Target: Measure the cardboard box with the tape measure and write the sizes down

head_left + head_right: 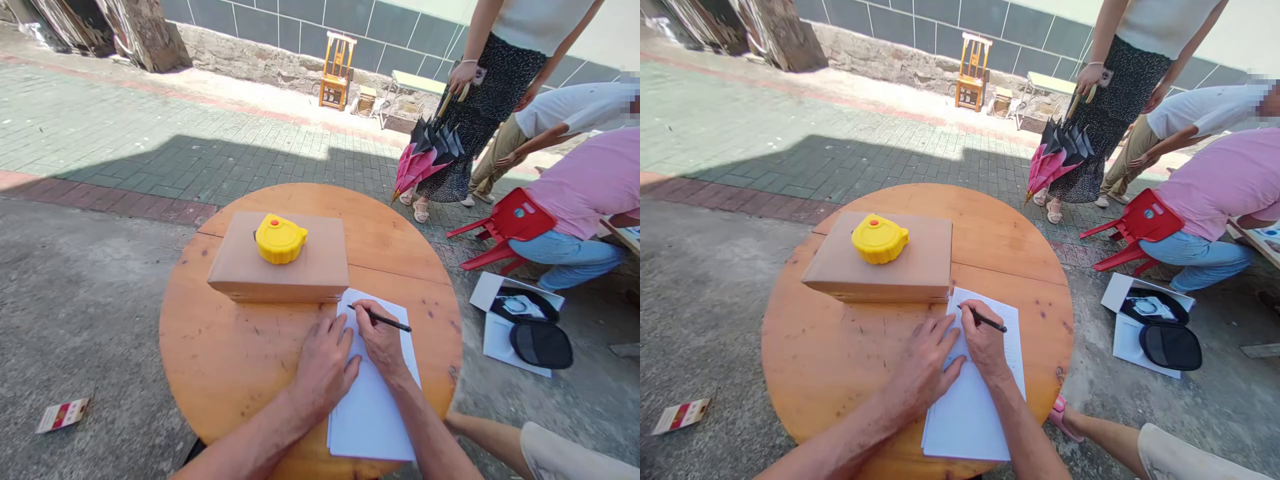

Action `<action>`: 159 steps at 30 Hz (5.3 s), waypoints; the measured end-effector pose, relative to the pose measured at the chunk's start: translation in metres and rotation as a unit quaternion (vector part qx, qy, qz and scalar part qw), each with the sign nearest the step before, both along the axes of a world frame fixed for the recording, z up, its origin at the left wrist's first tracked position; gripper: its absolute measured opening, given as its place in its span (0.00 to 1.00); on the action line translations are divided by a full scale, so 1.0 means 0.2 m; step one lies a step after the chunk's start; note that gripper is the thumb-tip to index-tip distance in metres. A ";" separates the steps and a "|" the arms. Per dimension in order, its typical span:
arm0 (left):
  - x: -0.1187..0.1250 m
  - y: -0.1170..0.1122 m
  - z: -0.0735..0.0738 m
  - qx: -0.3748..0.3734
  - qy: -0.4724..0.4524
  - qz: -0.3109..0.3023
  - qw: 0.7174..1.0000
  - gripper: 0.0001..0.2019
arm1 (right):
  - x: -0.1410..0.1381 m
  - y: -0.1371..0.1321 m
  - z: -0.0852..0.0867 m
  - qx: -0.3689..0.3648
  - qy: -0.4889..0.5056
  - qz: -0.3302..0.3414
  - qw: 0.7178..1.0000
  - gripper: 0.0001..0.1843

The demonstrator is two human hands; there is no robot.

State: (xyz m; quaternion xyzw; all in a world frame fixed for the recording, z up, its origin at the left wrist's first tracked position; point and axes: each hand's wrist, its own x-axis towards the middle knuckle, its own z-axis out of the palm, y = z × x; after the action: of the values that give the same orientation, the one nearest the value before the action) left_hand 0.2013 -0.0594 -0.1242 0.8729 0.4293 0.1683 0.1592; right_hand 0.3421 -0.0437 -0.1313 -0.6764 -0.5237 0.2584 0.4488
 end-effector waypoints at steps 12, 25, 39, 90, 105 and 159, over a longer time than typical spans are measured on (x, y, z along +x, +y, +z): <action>0.00 0.00 0.01 -0.024 -0.011 -0.001 1.000 0.15 | 0.00 0.00 -0.02 0.019 -0.031 0.013 0.999 0.11; 0.00 0.00 0.02 -0.022 -0.005 -0.004 1.000 0.11 | 0.02 -0.01 -0.01 0.017 0.029 -0.034 0.999 0.12; 0.00 0.00 0.02 -0.027 -0.010 0.004 1.000 0.12 | 0.01 0.00 -0.01 -0.002 0.009 -0.020 1.000 0.11; 0.00 0.01 0.02 -0.032 0.009 0.005 0.999 0.13 | 0.02 -0.01 0.00 -0.003 0.008 -0.031 0.999 0.11; 0.00 0.01 0.01 -0.033 0.006 0.005 0.999 0.14 | 0.00 0.00 0.00 -0.008 -0.008 -0.036 0.999 0.11; 0.00 0.01 0.02 -0.057 0.007 0.008 0.998 0.12 | 0.02 -0.02 -0.01 -0.016 0.013 -0.036 0.999 0.12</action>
State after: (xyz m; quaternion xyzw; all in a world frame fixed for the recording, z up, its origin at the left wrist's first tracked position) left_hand 0.2018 -0.0572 -0.1206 0.8601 0.4464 0.1385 0.2046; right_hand 0.3454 -0.0468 -0.1328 -0.6989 -0.4888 0.2589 0.4534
